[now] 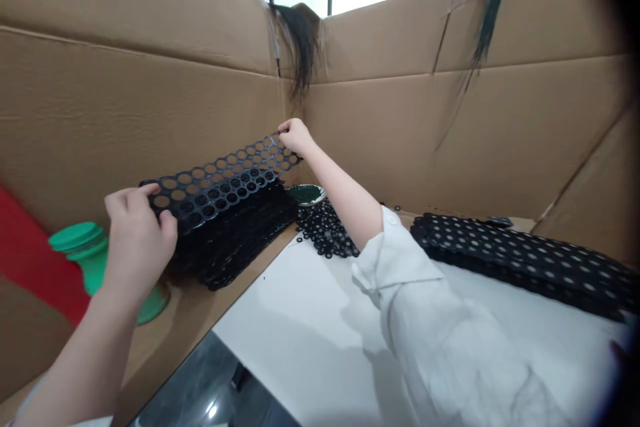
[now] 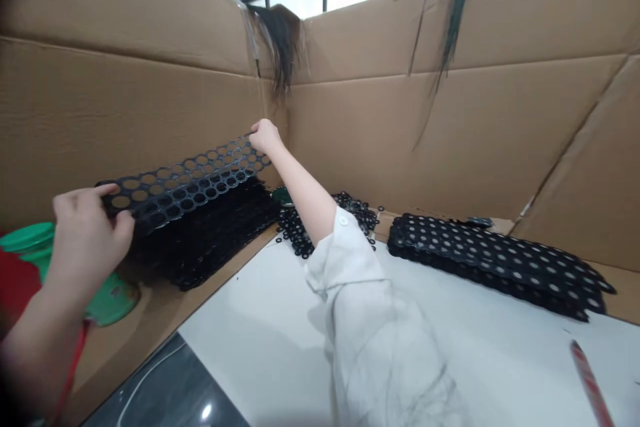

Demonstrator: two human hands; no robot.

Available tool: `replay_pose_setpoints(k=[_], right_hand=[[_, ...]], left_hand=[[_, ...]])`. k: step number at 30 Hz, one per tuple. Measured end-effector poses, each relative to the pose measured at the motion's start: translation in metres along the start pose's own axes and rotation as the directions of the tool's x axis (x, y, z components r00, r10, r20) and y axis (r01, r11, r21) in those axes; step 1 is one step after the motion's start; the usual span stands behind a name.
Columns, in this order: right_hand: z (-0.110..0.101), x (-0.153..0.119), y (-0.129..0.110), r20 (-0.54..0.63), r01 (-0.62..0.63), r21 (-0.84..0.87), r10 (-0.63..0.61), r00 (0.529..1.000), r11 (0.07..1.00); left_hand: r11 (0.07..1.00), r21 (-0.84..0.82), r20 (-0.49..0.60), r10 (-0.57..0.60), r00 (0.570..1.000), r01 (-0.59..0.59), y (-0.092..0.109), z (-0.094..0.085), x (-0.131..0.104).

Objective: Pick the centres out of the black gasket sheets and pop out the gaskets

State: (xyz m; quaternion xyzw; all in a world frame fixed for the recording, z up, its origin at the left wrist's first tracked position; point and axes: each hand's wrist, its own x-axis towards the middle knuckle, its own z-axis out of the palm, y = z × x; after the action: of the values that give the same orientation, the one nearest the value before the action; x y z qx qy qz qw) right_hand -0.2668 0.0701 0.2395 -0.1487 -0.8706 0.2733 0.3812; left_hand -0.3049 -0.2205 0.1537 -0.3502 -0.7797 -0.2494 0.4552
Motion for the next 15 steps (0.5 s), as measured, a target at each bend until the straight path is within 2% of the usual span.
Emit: replay_pose_setpoints(k=[3,6,7,9,10,12,14,15], right_hand=[[0.035,0.012,-0.011,0.038,0.048,-0.066,-0.046,0.998,0.997],[0.069,0.009,-0.009,0.131,0.063,-0.136,-0.045,0.990,0.989],[0.079,0.005,-0.006,0.160,0.067,-0.155,-0.042,0.986,0.986],[0.092,-0.002,0.002,0.197,0.092,-0.184,-0.055,0.979,0.979],[0.094,-0.005,0.006,0.208,0.105,-0.194,-0.064,0.976,0.975],[0.089,-0.009,0.014,0.204,0.117,-0.215,-0.073,0.976,0.970],[0.068,-0.008,0.022,0.149,0.097,-0.242,-0.062,0.987,0.965],[0.053,-0.006,0.026,0.100,0.080,-0.254,-0.056,0.993,0.964]], left_hand=[[0.992,0.117,0.061,-0.050,0.997,0.043,-0.012,0.000,0.008],[0.948,0.314,0.124,-0.087,0.988,0.044,-0.013,0.000,0.008],[0.937,0.348,0.132,-0.077,0.988,0.026,-0.012,0.001,0.007],[0.949,0.312,0.181,-0.004,0.983,-0.054,-0.012,0.008,0.005],[0.961,0.255,0.235,0.047,0.971,-0.108,-0.013,0.014,0.005],[0.973,0.135,0.378,0.123,0.917,-0.186,-0.018,0.028,0.002],[0.975,0.085,0.510,0.134,0.850,-0.204,-0.022,0.041,-0.002],[0.976,0.098,0.545,0.113,0.831,-0.197,-0.022,0.045,-0.004]])
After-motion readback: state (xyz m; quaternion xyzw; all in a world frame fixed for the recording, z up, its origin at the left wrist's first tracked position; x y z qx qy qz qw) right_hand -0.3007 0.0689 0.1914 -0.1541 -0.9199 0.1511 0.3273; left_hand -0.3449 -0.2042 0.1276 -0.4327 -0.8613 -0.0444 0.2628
